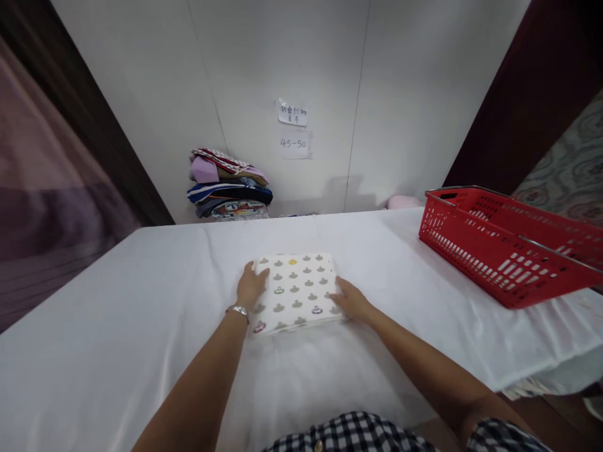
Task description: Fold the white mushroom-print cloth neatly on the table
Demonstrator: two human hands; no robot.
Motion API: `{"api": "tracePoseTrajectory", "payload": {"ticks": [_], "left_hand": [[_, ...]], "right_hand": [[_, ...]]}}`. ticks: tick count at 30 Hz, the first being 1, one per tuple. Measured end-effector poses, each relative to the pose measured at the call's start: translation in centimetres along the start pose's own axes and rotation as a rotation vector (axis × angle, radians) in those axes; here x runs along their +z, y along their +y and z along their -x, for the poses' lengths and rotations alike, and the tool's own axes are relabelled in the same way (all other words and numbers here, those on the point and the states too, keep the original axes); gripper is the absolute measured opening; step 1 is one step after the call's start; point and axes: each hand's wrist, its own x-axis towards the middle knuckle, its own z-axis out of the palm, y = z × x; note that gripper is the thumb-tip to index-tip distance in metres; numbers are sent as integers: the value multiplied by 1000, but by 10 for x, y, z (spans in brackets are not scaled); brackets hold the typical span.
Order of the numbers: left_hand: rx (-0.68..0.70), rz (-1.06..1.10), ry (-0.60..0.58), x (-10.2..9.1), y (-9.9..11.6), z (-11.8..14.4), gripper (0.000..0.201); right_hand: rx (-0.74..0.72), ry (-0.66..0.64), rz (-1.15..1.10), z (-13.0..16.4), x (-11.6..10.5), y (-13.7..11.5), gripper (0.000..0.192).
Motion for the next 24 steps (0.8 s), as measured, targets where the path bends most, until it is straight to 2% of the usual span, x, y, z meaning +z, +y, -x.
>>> {"api": "tracePoseTrajectory", "payload": {"ticks": [3, 6, 10, 14, 16, 20, 24], "left_hand": [[-23, -37, -4, -11, -8, -3, 62], [58, -94, 23, -6, -11, 10, 60], [198, -272, 86, 8, -9, 32, 59], [251, -365, 72, 12, -7, 40, 53], [252, -369, 66, 12, -8, 41, 53], [260, -346, 56, 13, -11, 42, 55], [280, -318, 69, 15, -13, 43, 54]], "right_hand": [[-76, -25, -10, 8, 4, -11, 55], [-54, 28, 46, 1, -1, -21, 64], [-166, 26, 116, -27, -4, -55, 64], [-276, 8, 211, -64, 3, -88, 64], [-258, 2, 283, -82, 8, -87, 65], [-60, -101, 360, -106, 18, -59, 71], [-60, -94, 370, -112, 24, -43, 74]]}}
